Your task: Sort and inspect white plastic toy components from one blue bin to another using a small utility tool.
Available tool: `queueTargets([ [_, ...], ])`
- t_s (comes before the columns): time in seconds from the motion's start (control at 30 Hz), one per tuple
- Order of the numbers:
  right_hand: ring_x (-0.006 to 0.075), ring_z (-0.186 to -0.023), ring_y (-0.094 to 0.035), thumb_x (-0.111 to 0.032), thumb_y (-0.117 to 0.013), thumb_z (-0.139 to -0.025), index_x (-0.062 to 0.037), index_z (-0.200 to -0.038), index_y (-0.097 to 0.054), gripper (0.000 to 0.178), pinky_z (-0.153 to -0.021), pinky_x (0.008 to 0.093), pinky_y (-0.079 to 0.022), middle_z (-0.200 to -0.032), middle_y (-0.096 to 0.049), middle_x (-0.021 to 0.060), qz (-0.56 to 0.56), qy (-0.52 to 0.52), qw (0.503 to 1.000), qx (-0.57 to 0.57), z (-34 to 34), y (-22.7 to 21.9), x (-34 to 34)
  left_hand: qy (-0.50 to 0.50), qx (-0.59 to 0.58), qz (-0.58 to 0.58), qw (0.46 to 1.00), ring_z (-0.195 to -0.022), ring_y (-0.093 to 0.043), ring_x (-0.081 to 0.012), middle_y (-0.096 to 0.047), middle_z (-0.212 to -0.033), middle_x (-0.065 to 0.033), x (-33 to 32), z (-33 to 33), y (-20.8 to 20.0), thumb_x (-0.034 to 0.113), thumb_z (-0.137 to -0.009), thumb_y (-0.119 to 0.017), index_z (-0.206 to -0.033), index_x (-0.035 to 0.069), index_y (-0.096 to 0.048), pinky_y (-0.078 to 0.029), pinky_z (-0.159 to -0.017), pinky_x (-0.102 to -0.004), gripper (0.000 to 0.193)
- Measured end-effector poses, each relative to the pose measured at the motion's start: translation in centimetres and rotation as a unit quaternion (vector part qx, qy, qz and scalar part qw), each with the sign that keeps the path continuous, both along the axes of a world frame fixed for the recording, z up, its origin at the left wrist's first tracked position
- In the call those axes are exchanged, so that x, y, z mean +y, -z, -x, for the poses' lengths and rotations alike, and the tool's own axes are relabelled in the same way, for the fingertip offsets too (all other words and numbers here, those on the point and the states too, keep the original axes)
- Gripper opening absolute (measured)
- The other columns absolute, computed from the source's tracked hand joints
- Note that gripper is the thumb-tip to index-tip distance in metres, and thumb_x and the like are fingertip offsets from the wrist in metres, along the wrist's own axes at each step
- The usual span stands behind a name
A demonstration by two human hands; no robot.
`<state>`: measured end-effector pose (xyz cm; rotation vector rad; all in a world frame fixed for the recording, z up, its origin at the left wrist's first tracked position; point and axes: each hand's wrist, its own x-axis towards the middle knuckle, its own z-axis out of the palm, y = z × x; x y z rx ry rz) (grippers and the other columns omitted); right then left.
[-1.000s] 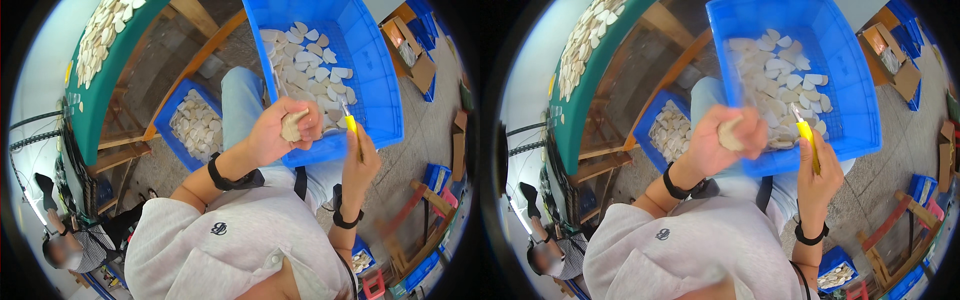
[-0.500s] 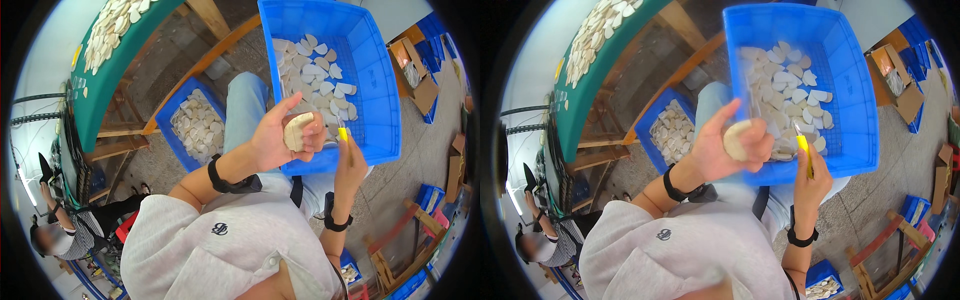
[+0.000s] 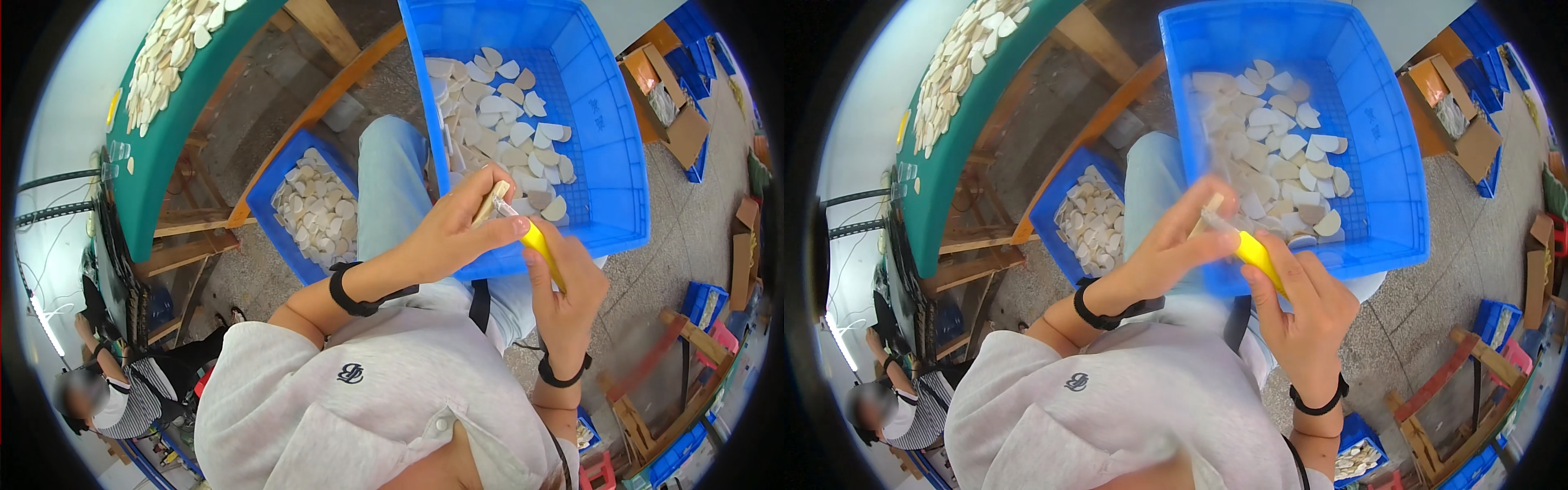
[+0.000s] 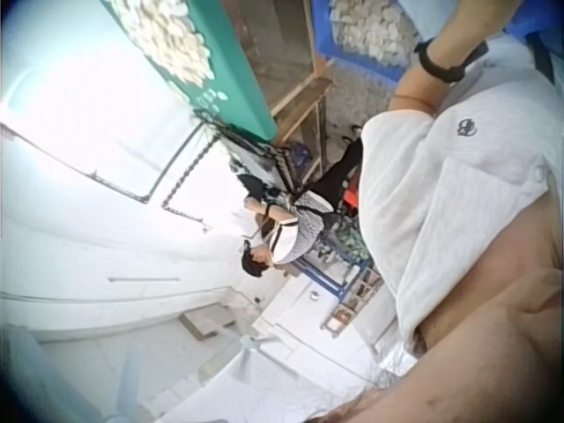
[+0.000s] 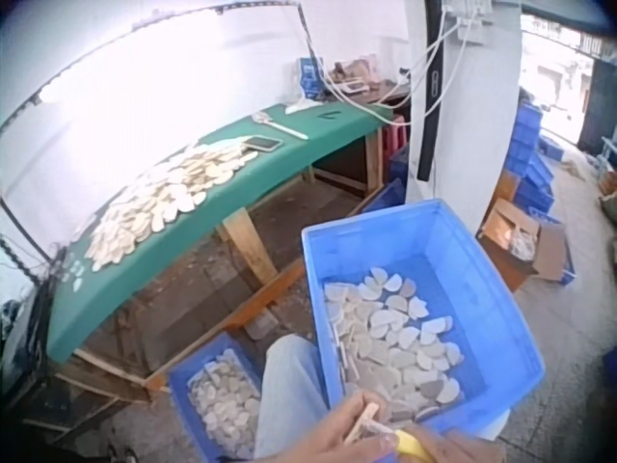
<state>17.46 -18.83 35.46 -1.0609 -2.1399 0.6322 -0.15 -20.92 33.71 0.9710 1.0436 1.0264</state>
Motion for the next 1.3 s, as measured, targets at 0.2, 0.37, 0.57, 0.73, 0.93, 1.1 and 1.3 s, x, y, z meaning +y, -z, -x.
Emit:
queueTargets([
  [0.2,0.0168,-0.048,-0.047,-0.018,-0.07,-0.075,-0.0079,-0.104,-0.064,0.032,-0.043,0.0281,-0.035,-0.065,-0.052,0.0026,-0.036,-0.003,0.998,-0.055,-0.2,-0.5,0.0,-0.054,0.041,-0.107,0.992,-0.073,-0.038,-0.0145,-0.041,-0.078,-0.0044,0.0,-0.5,1.1,0.033,-0.09,-0.052,-0.089,0.006,-0.044,-0.033,-0.064,-0.0278,0.028],
  [0.37,0.0159,-0.047,-0.046,-0.019,-0.069,-0.076,-0.008,-0.105,-0.064,0.032,-0.042,0.0277,-0.034,-0.064,-0.05,0.002,-0.058,0.006,0.996,-0.073,-0.1,-0.5,0.0,-0.065,0.092,-0.138,0.984,-0.071,-0.038,-0.0187,-0.041,-0.076,-0.0062,0.0,-0.5,1.3,0.037,-0.092,-0.048,-0.083,0.005,-0.043,-0.033,-0.065,-0.0309,0.034],
  [0.57,0.016,-0.046,-0.046,-0.019,-0.069,-0.077,-0.0078,-0.105,-0.064,0.03,-0.042,0.0277,-0.034,-0.064,-0.051,0.0026,-0.081,0.07,0.992,-0.072,0.4,0.4,-0.1,-0.061,0.08,-0.126,0.987,-0.067,-0.037,-0.012,-0.038,-0.072,-0.0019,0.4,-0.3,1.4,0.032,-0.089,-0.056,-0.081,0.007,-0.043,-0.031,-0.059,-0.0262,0.029],
  [0.73,0.0169,-0.047,-0.048,-0.018,-0.069,-0.076,-0.0073,-0.103,-0.064,0.03,-0.043,0.0279,-0.036,-0.064,-0.052,0.0036,-0.043,0.043,0.998,-0.03,0.2,0.1,-0.1,-0.047,-0.013,-0.046,0.998,-0.068,-0.035,-0.0094,-0.036,-0.072,-0.0006,0.0,-0.2,0.6,0.026,-0.086,-0.059,-0.081,0.008,-0.041,-0.03,-0.058,-0.0245,0.026],
  [0.93,0.018,-0.048,-0.049,-0.019,-0.07,-0.075,-0.0079,-0.104,-0.064,0.032,-0.044,0.0283,-0.036,-0.065,-0.052,0.0035,-0.026,0.0,0.999,-0.043,-0.1,-0.1,-0.3,-0.054,0.047,-0.109,0.991,-0.07,-0.037,-0.0125,-0.038,-0.074,-0.0033,0.2,-0.2,1.0,0.026,-0.086,-0.057,-0.082,0.007,-0.041,-0.031,-0.061,-0.0271,0.025],
  [1.1,0.0174,-0.047,-0.048,-0.02,-0.069,-0.075,-0.0087,-0.104,-0.064,0.032,-0.043,0.0285,-0.036,-0.064,-0.05,0.0023,-0.043,0.005,0.995,-0.086,0.2,-0.7,-0.6,-0.079,0.098,-0.171,0.977,-0.068,-0.038,-0.0164,-0.04,-0.073,-0.0061,0.0,0.0,1.9,0.03,-0.087,-0.056,-0.079,0.006,-0.043,-0.031,-0.06,-0.0285,0.029],
  [1.3,0.0173,-0.046,-0.046,-0.022,-0.069,-0.077,-0.0097,-0.104,-0.064,0.03,-0.042,0.0292,-0.035,-0.062,-0.048,0.0021,-0.083,0.061,0.987,-0.127,0.7,0.0,-0.6,-0.079,0.091,-0.09,0.989,-0.061,-0.037,-0.0164,-0.039,-0.066,-0.0039,0.1,-0.2,2.0,0.033,-0.087,-0.057,-0.074,0.006,-0.044,-0.032,-0.058,-0.0294,0.032],
])
